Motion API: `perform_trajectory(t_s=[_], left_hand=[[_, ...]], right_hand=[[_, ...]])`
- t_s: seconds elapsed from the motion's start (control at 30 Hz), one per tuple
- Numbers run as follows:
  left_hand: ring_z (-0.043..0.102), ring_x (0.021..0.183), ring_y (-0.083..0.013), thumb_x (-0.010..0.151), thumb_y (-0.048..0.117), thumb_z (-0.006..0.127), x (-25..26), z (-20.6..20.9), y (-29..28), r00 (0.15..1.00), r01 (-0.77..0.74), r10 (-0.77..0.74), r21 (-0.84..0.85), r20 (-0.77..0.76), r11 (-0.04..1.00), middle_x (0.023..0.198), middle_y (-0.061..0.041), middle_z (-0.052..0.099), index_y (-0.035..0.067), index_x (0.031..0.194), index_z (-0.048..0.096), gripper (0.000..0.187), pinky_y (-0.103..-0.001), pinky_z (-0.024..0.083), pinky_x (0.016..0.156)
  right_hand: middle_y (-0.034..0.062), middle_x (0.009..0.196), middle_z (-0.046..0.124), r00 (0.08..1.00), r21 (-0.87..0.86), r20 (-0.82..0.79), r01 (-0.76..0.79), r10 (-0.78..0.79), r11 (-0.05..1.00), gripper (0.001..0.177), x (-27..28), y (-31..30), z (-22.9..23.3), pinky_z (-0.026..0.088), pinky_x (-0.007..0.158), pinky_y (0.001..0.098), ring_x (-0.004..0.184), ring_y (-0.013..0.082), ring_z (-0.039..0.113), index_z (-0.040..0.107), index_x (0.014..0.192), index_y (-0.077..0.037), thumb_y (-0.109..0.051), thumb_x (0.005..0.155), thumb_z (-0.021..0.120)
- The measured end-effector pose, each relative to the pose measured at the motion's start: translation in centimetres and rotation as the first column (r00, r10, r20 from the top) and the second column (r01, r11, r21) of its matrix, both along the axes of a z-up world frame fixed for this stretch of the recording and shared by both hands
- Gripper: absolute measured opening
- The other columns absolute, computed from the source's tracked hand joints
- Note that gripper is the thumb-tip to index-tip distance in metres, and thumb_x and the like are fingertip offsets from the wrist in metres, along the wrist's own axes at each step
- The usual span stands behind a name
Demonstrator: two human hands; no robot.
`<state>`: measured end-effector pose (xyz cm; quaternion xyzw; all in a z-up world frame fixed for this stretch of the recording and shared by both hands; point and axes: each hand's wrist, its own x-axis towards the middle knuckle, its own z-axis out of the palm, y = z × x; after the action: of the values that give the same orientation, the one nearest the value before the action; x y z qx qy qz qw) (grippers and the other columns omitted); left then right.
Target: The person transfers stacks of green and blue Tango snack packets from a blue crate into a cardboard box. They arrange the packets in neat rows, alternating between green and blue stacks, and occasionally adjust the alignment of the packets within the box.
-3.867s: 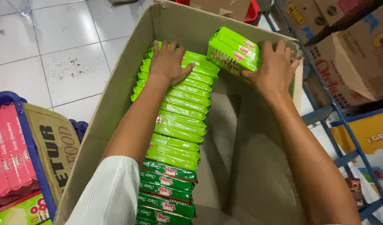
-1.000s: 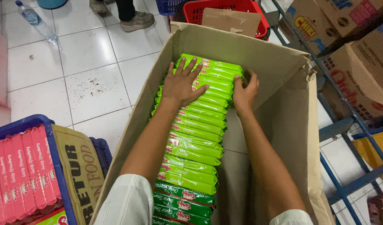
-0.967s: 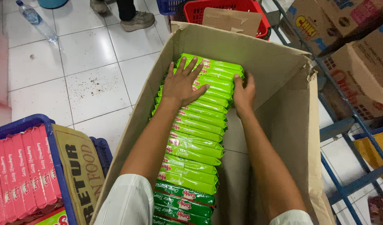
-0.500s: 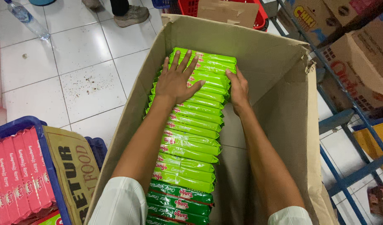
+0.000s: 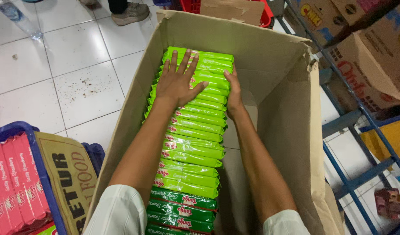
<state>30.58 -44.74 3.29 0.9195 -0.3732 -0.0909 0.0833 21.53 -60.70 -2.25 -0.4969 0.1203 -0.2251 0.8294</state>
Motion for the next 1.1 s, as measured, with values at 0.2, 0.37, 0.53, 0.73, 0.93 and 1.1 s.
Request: perform_trajectory(t_s=[0.2,0.37,0.53,0.73,0.93,1.1], left_hand=[[0.002,0.159,-0.0382,0.094,0.080,0.021,-0.2,0.7,-0.2,1.000,-0.012,0.013,0.037,-0.007,0.999,0.175,-0.002,0.004,0.027,0.168,0.013,0.091,-0.055,0.007,0.129],[0.000,0.159,-0.0392,0.093,0.082,0.021,-0.4,0.6,-0.6,1.000,-0.029,0.029,0.056,0.005,0.998,0.175,-0.001,0.003,0.035,0.167,0.010,0.088,-0.055,0.005,0.129],[0.001,0.159,-0.0407,0.094,0.082,0.019,-0.5,1.3,0.2,0.999,-0.018,0.020,0.060,-0.031,0.998,0.175,-0.001,0.005,0.043,0.165,0.013,0.082,-0.055,0.006,0.129],[0.001,0.159,-0.0390,0.094,0.082,0.022,-0.4,1.3,0.2,0.998,-0.014,0.016,0.021,-0.059,1.000,0.175,0.000,0.005,0.045,0.164,0.015,0.080,-0.053,0.005,0.130],[-0.005,0.156,-0.0402,0.091,0.078,0.024,-0.1,0.5,0.2,0.999,-0.011,0.005,-0.108,-0.053,0.994,0.172,-0.003,0.004,0.042,0.162,0.016,0.080,-0.057,-0.002,0.125],[-0.005,0.156,-0.0409,0.092,0.079,0.021,-0.2,0.0,0.2,1.000,-0.003,0.003,-0.114,-0.005,0.993,0.172,-0.004,0.004,0.041,0.163,0.017,0.080,-0.058,-0.001,0.125]], right_hand=[[0.0145,0.155,0.050,0.997,0.117,0.073,-0.046,0.038,0.992,0.067,0.9,0.0,-0.6,0.038,0.121,0.0532,0.136,0.0302,0.056,0.034,0.162,-0.024,-0.040,0.103,0.062],[0.0111,0.164,0.037,0.998,-0.020,0.030,-0.052,0.053,0.998,0.065,-0.8,0.8,1.9,0.026,0.127,0.0502,0.148,0.0288,0.041,0.036,0.161,-0.020,-0.044,0.105,0.057],[0.0112,0.158,0.047,0.999,0.112,0.033,-0.003,-0.001,0.994,0.060,-1.7,-0.1,-0.2,0.031,0.123,0.0527,0.143,0.0287,0.048,0.047,0.156,-0.017,-0.050,0.106,0.049],[0.0088,0.148,0.058,0.998,0.121,-0.039,-0.036,0.041,0.992,0.063,-1.8,-0.2,-3.1,0.037,0.122,0.0504,0.135,0.0247,0.057,0.054,0.149,-0.019,-0.061,0.102,0.049],[0.0143,0.143,0.062,0.979,0.291,0.062,-0.202,0.192,0.935,0.068,-1.8,0.3,-3.2,0.054,0.104,0.0488,0.125,0.0308,0.063,0.053,0.148,-0.010,-0.057,0.100,0.046],[0.0087,0.140,0.062,0.968,0.221,-0.056,-0.228,0.246,0.948,0.072,-2.3,0.0,-2.7,0.056,0.095,0.0443,0.119,0.0256,0.065,0.052,0.148,-0.015,-0.063,0.094,0.050]])
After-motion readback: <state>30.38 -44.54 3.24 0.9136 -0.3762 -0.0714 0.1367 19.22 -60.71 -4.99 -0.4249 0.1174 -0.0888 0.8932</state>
